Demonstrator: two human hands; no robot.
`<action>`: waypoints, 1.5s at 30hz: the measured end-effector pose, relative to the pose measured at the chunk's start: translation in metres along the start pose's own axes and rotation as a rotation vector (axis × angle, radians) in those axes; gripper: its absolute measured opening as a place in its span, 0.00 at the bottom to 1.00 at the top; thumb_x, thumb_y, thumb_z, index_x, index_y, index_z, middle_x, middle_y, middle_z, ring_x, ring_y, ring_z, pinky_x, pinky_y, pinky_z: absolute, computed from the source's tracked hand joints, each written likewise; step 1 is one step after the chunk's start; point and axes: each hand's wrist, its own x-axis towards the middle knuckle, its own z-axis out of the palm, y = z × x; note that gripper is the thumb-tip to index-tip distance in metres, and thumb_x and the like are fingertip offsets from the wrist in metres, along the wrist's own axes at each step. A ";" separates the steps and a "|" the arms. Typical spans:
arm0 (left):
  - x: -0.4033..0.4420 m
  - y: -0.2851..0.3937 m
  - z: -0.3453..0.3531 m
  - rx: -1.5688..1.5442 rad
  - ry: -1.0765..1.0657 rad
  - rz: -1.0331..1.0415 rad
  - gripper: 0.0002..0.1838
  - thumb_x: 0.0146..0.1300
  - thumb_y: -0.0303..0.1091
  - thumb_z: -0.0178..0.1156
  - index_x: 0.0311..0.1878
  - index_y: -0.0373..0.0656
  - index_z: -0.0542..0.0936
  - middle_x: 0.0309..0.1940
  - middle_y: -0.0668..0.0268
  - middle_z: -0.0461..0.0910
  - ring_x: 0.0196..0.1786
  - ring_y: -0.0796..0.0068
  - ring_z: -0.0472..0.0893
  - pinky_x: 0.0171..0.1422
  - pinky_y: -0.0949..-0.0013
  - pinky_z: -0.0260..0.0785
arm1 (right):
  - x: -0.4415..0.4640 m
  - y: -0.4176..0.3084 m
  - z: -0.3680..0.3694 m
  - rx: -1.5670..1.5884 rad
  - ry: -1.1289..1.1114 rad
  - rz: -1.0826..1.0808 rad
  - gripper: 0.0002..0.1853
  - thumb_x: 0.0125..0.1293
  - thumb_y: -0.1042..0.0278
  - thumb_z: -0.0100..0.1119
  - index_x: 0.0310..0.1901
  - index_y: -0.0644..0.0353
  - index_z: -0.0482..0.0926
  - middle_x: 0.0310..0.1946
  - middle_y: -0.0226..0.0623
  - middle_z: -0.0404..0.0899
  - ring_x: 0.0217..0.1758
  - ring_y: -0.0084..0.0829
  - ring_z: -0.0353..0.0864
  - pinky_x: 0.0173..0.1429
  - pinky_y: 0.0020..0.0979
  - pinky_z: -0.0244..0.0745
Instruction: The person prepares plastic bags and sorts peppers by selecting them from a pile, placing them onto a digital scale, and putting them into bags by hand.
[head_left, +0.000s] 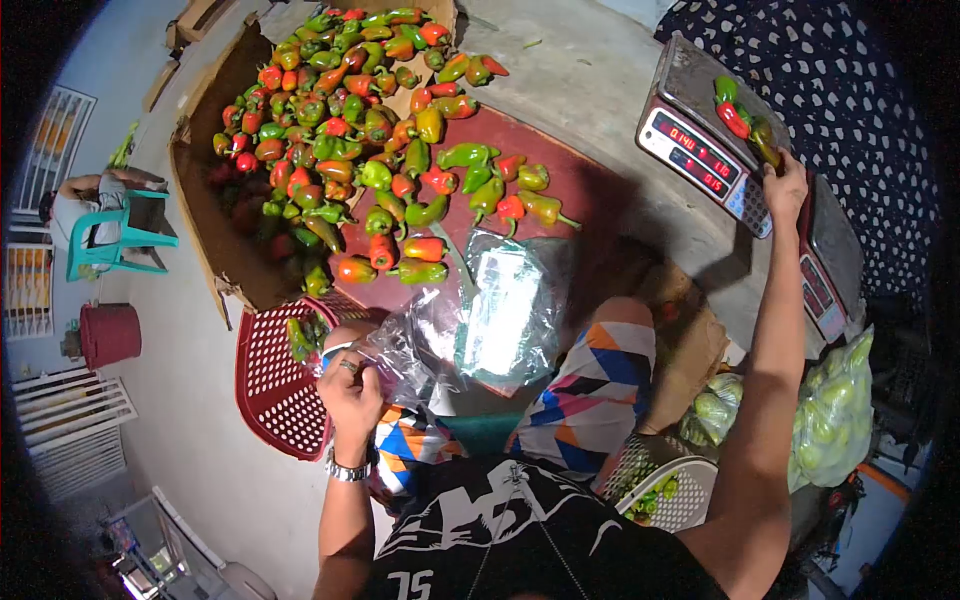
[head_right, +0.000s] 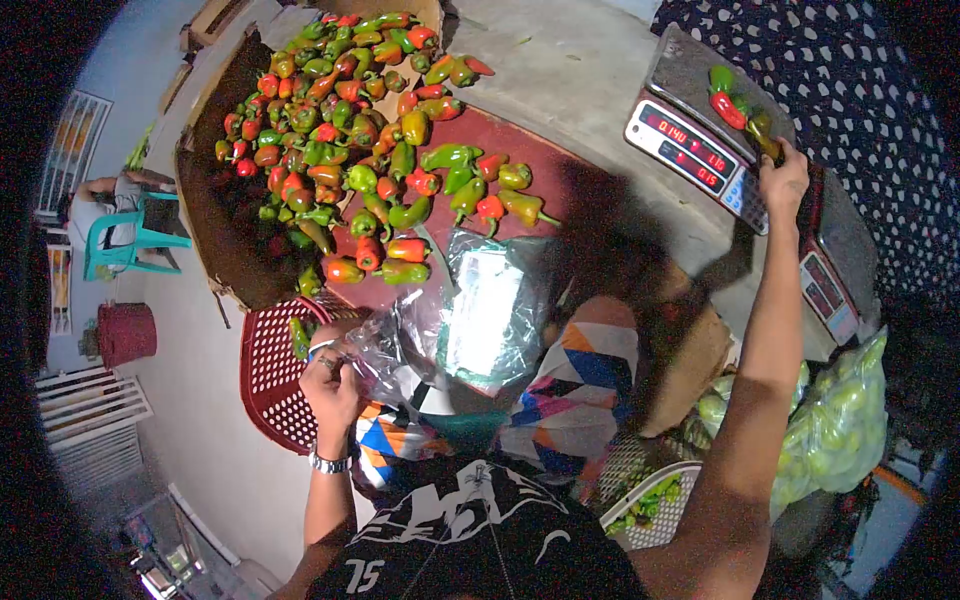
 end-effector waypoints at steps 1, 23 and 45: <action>0.000 0.002 -0.001 0.012 -0.012 -0.012 0.00 0.55 0.20 0.58 0.29 0.33 0.76 0.27 0.52 0.79 0.29 0.54 0.80 0.38 0.61 0.73 | 0.006 0.008 0.001 -0.011 -0.035 -0.028 0.23 0.63 0.66 0.70 0.61 0.51 0.84 0.55 0.50 0.83 0.61 0.51 0.82 0.67 0.43 0.76; -0.005 -0.001 -0.005 0.052 -0.015 -0.021 0.04 0.55 0.19 0.58 0.27 0.34 0.74 0.25 0.53 0.77 0.27 0.55 0.77 0.36 0.61 0.71 | -0.294 -0.202 -0.105 0.449 -0.495 -0.135 0.27 0.65 0.58 0.70 0.62 0.60 0.75 0.65 0.52 0.74 0.70 0.54 0.72 0.75 0.53 0.67; -0.008 -0.004 -0.009 0.020 0.012 -0.011 0.01 0.55 0.20 0.57 0.29 0.33 0.76 0.26 0.52 0.78 0.28 0.55 0.79 0.38 0.61 0.72 | -0.089 -0.068 -0.014 0.121 0.167 -0.058 0.18 0.69 0.63 0.63 0.57 0.61 0.83 0.53 0.53 0.85 0.57 0.53 0.82 0.64 0.47 0.74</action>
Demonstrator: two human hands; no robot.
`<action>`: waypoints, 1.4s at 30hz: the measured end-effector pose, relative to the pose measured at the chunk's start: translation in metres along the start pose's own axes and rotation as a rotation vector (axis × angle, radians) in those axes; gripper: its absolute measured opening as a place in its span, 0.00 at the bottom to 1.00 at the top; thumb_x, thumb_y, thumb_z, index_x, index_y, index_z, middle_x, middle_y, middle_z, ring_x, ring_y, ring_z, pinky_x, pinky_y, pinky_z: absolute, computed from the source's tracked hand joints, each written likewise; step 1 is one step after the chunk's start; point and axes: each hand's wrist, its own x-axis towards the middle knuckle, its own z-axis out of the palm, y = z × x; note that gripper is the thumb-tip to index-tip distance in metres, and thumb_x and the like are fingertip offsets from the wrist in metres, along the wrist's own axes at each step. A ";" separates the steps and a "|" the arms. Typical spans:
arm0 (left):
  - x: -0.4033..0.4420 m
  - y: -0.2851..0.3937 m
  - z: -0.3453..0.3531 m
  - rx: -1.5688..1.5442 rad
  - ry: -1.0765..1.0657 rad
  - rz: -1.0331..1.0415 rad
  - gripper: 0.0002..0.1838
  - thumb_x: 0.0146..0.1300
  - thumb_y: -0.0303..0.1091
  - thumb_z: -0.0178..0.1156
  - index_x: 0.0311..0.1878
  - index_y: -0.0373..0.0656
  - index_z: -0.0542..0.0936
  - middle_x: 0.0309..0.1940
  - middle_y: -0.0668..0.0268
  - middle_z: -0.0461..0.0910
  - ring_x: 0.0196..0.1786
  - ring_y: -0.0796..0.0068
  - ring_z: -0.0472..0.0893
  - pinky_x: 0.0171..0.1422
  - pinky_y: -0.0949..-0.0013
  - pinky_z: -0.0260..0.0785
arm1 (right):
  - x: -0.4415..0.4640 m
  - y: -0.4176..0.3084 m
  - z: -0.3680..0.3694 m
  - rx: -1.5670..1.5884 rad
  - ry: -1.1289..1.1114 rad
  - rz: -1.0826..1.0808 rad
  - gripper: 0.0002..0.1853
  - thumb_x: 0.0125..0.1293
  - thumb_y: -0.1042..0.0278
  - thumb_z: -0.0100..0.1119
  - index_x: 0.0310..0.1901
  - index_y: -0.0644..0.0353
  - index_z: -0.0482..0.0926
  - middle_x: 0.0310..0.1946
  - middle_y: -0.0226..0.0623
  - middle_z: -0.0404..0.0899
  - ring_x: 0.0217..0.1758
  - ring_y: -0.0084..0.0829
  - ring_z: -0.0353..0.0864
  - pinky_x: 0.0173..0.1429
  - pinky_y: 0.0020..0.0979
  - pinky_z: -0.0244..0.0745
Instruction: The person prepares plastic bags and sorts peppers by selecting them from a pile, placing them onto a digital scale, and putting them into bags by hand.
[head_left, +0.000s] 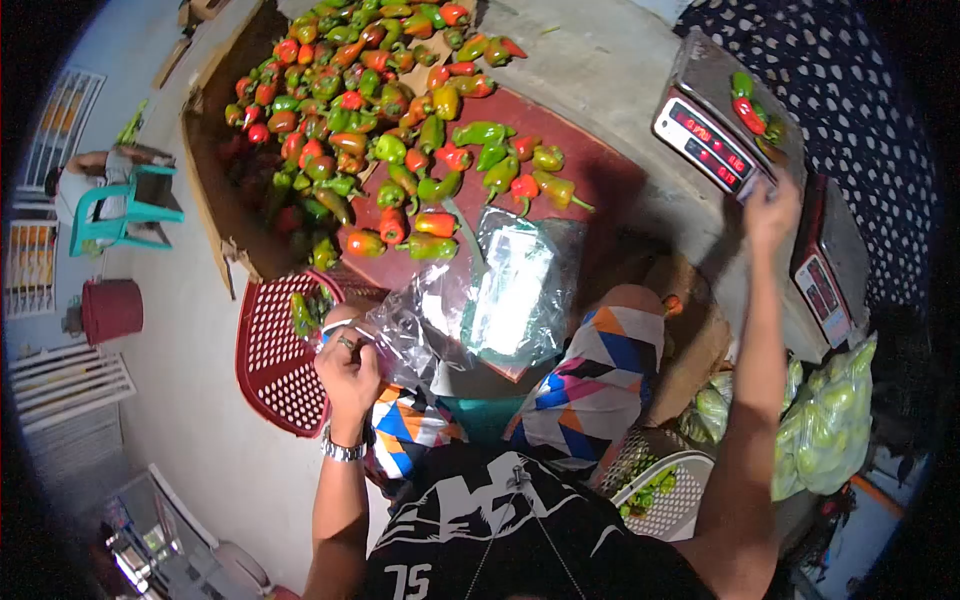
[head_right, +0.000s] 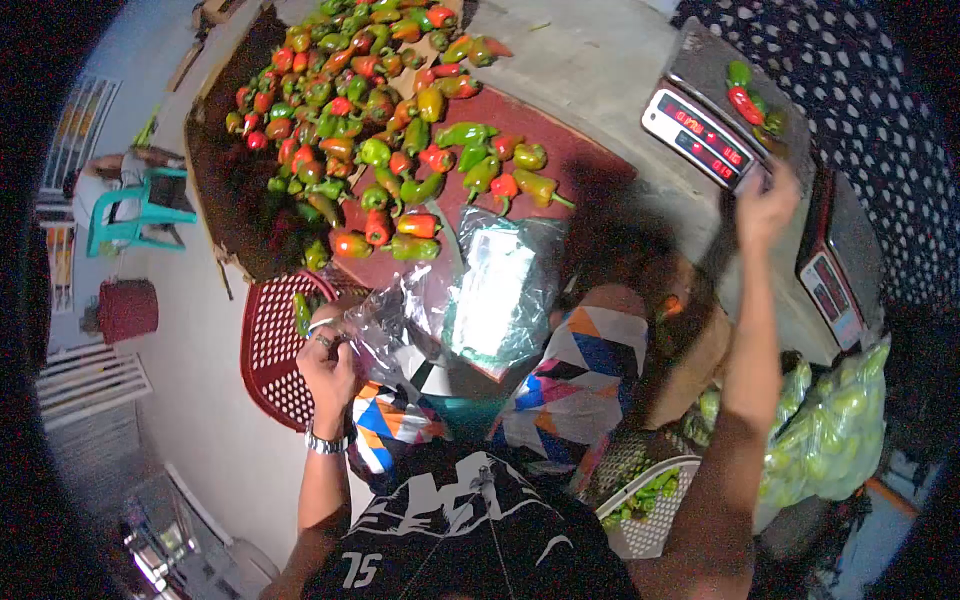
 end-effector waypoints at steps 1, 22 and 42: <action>0.001 0.001 0.001 -0.001 0.017 0.002 0.01 0.55 0.19 0.57 0.29 0.33 0.75 0.26 0.52 0.78 0.28 0.56 0.78 0.37 0.62 0.72 | 0.033 0.058 0.032 -0.028 0.097 -0.130 0.22 0.66 0.63 0.65 0.60 0.62 0.81 0.58 0.55 0.82 0.61 0.56 0.80 0.68 0.48 0.73; 0.004 0.001 0.002 0.021 -0.037 -0.022 0.05 0.53 0.22 0.60 0.34 0.34 0.81 0.30 0.51 0.82 0.35 0.49 0.83 0.44 0.57 0.76 | -0.055 -0.250 0.031 0.592 -1.113 -0.300 0.20 0.74 0.52 0.63 0.45 0.66 0.85 0.32 0.31 0.83 0.36 0.20 0.78 0.42 0.30 0.75; 0.001 -0.007 -0.001 -0.043 0.010 -0.070 0.09 0.54 0.22 0.58 0.37 0.36 0.85 0.35 0.52 0.86 0.38 0.51 0.86 0.48 0.58 0.79 | -0.205 -0.505 0.065 0.866 -0.871 -0.234 0.17 0.59 0.53 0.68 0.40 0.57 0.88 0.44 0.40 0.85 0.49 0.41 0.82 0.54 0.39 0.74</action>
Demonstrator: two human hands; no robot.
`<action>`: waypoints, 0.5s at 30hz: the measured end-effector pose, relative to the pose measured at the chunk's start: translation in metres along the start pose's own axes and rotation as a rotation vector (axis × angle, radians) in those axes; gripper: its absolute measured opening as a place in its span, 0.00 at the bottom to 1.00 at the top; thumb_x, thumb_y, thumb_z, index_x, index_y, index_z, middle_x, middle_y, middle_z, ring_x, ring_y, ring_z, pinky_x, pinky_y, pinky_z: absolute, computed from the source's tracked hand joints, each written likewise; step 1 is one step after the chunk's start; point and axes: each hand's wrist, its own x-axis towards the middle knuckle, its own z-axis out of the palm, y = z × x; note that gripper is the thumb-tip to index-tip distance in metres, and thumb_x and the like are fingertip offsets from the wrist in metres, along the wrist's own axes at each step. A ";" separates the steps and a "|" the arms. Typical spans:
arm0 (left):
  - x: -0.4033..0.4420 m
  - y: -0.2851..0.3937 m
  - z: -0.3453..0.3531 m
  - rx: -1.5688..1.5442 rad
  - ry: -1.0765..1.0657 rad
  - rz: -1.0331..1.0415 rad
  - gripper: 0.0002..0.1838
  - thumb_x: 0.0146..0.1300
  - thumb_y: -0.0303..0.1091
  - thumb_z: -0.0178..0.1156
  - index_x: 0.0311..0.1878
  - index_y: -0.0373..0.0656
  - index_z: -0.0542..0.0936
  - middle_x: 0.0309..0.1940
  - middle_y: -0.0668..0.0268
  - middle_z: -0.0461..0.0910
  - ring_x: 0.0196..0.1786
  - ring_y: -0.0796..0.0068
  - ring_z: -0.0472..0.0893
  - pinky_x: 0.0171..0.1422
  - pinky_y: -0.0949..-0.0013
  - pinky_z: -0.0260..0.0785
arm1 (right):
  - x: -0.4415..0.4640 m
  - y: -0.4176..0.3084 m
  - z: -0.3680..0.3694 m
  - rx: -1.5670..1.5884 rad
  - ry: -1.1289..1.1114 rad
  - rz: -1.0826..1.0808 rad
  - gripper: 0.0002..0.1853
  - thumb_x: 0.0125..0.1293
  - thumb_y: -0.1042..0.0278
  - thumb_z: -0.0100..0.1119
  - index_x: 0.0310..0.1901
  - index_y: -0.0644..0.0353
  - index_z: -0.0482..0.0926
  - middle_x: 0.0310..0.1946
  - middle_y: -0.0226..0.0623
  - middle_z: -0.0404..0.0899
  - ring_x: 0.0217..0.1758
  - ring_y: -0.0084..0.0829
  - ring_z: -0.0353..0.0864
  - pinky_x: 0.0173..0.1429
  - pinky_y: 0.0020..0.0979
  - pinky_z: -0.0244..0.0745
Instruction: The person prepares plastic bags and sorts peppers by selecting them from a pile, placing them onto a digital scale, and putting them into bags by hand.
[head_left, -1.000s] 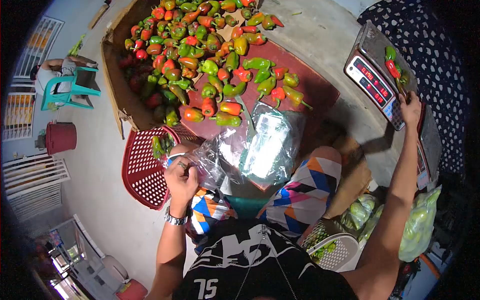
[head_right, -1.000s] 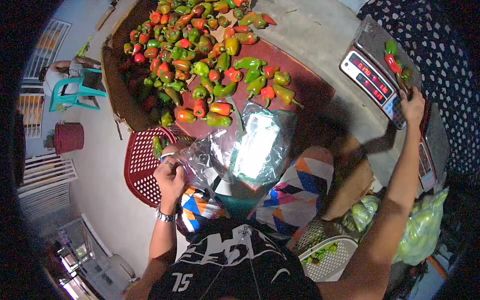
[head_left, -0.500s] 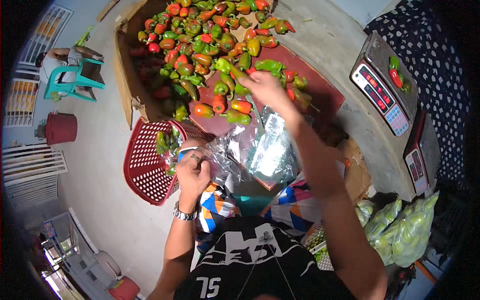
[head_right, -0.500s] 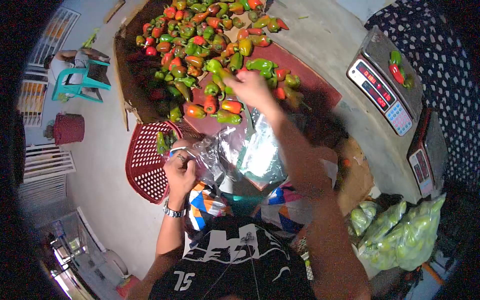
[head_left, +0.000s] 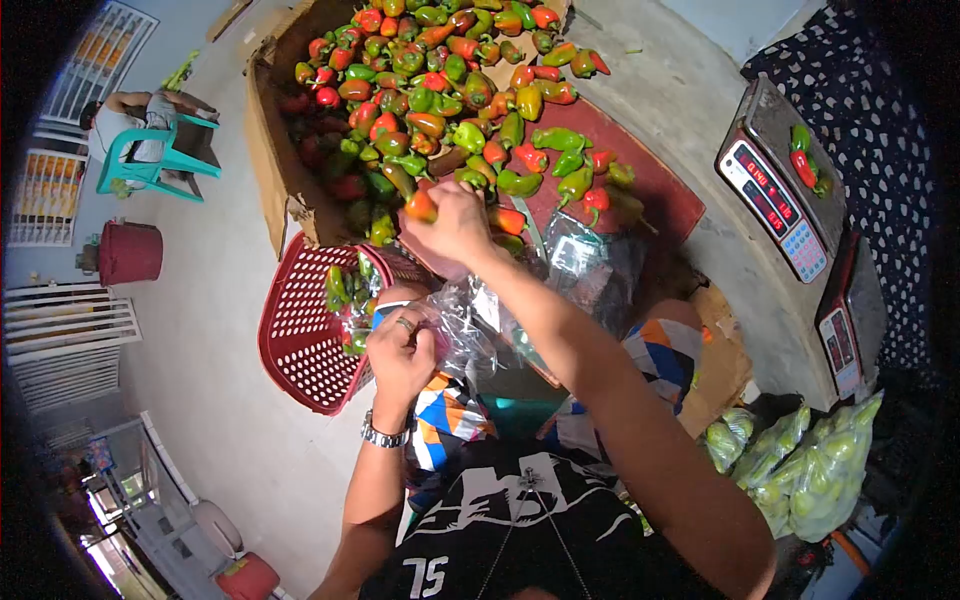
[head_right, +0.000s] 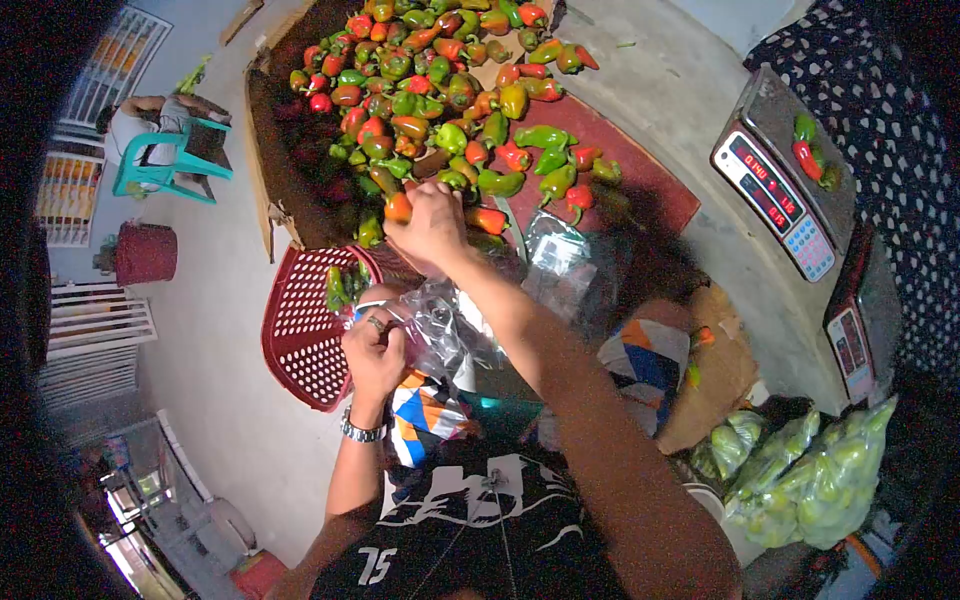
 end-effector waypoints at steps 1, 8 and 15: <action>0.000 0.004 -0.002 -0.001 -0.016 -0.030 0.09 0.54 0.22 0.58 0.37 0.36 0.85 0.35 0.52 0.86 0.38 0.51 0.86 0.48 0.58 0.79 | -0.001 0.001 -0.008 0.238 0.018 0.101 0.16 0.59 0.53 0.67 0.40 0.58 0.88 0.39 0.39 0.87 0.42 0.40 0.84 0.49 0.38 0.77; 0.002 0.014 0.002 -0.012 -0.023 0.023 0.09 0.54 0.20 0.57 0.38 0.36 0.84 0.35 0.52 0.86 0.37 0.51 0.85 0.46 0.59 0.78 | -0.038 0.022 -0.167 1.836 -0.167 0.544 0.25 0.70 0.53 0.51 0.56 0.67 0.78 0.44 0.46 0.86 0.38 0.37 0.82 0.39 0.34 0.75; 0.003 0.013 0.008 0.005 -0.041 0.040 0.02 0.55 0.19 0.58 0.32 0.33 0.79 0.28 0.52 0.80 0.32 0.53 0.82 0.41 0.61 0.74 | -0.089 0.182 -0.353 1.076 0.365 0.354 0.09 0.74 0.65 0.64 0.48 0.58 0.78 0.31 0.29 0.79 0.27 0.20 0.78 0.30 0.18 0.73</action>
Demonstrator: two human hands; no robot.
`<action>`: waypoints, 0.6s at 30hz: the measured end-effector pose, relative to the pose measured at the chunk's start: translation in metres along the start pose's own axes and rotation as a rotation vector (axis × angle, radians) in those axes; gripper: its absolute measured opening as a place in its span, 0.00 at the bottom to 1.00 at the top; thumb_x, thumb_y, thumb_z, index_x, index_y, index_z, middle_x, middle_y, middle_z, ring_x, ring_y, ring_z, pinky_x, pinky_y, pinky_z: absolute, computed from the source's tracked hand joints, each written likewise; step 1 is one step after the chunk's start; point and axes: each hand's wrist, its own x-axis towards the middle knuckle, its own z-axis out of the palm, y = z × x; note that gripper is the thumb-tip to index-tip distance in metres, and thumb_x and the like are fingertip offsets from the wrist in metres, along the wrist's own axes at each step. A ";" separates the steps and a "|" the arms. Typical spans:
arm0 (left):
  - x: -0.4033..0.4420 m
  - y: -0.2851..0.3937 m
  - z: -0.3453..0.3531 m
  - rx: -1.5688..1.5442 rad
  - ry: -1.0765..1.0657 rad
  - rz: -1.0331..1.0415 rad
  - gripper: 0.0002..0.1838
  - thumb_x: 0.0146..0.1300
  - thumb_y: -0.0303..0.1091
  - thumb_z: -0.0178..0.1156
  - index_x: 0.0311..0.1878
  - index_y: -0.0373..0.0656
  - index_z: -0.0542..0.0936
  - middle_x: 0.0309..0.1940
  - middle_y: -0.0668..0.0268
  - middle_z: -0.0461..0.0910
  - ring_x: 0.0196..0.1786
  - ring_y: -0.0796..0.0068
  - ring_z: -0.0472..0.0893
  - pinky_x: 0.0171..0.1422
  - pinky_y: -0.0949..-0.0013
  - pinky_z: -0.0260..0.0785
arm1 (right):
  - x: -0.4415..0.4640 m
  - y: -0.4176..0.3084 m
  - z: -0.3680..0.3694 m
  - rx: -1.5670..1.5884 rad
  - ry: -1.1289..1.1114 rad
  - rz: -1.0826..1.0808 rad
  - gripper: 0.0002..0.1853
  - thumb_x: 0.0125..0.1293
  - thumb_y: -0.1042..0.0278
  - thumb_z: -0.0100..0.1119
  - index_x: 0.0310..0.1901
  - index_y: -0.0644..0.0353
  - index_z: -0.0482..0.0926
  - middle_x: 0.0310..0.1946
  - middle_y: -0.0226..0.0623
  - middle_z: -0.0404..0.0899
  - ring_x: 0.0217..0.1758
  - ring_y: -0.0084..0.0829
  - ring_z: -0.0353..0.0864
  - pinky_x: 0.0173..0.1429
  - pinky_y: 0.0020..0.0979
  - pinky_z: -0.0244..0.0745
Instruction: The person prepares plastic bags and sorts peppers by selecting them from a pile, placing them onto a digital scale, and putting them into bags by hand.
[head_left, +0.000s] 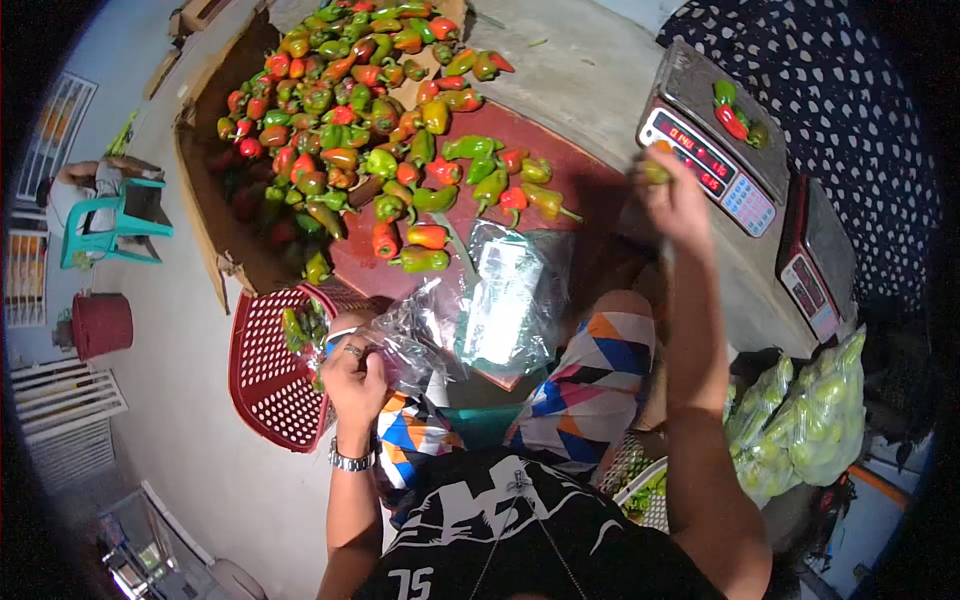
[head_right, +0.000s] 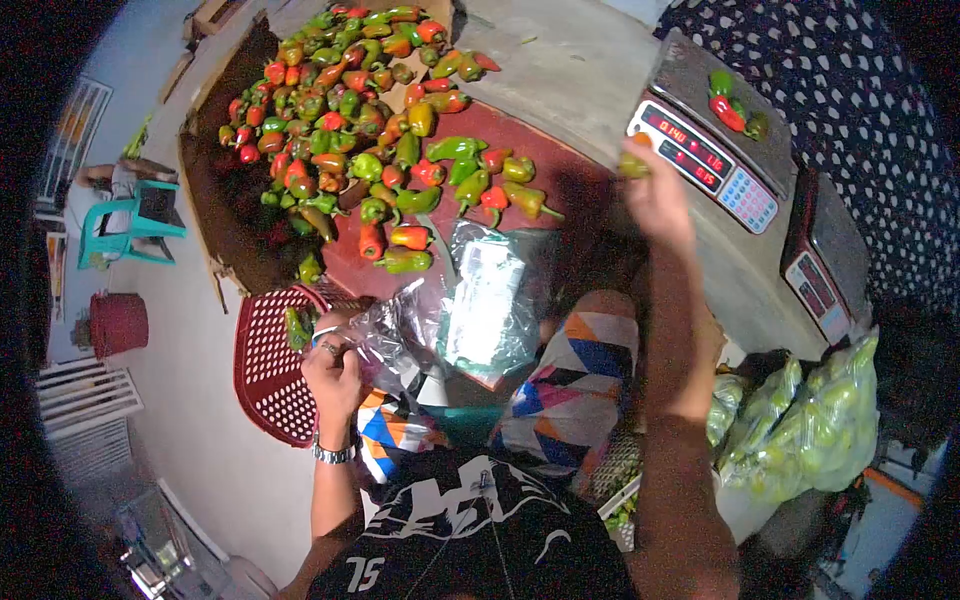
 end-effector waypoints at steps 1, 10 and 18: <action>0.001 0.003 0.000 -0.005 0.006 0.004 0.01 0.55 0.19 0.58 0.31 0.33 0.78 0.28 0.52 0.80 0.32 0.53 0.81 0.41 0.61 0.74 | 0.008 -0.024 -0.023 0.184 0.165 0.108 0.09 0.72 0.68 0.66 0.47 0.58 0.77 0.29 0.30 0.78 0.28 0.20 0.79 0.31 0.19 0.76; 0.003 0.005 0.005 0.020 0.017 0.015 0.03 0.56 0.21 0.57 0.28 0.34 0.73 0.24 0.53 0.76 0.27 0.54 0.77 0.36 0.59 0.69 | -0.033 -0.063 -0.010 0.550 -0.236 0.118 0.29 0.80 0.41 0.45 0.54 0.65 0.75 0.31 0.33 0.70 0.37 0.33 0.69 0.40 0.32 0.66; -0.002 -0.004 -0.002 0.000 0.042 0.025 0.02 0.55 0.21 0.57 0.29 0.32 0.75 0.25 0.52 0.76 0.28 0.54 0.78 0.37 0.59 0.71 | -0.030 -0.026 0.049 0.543 -0.285 0.181 0.30 0.80 0.39 0.44 0.52 0.64 0.78 0.27 0.29 0.71 0.30 0.29 0.68 0.34 0.30 0.63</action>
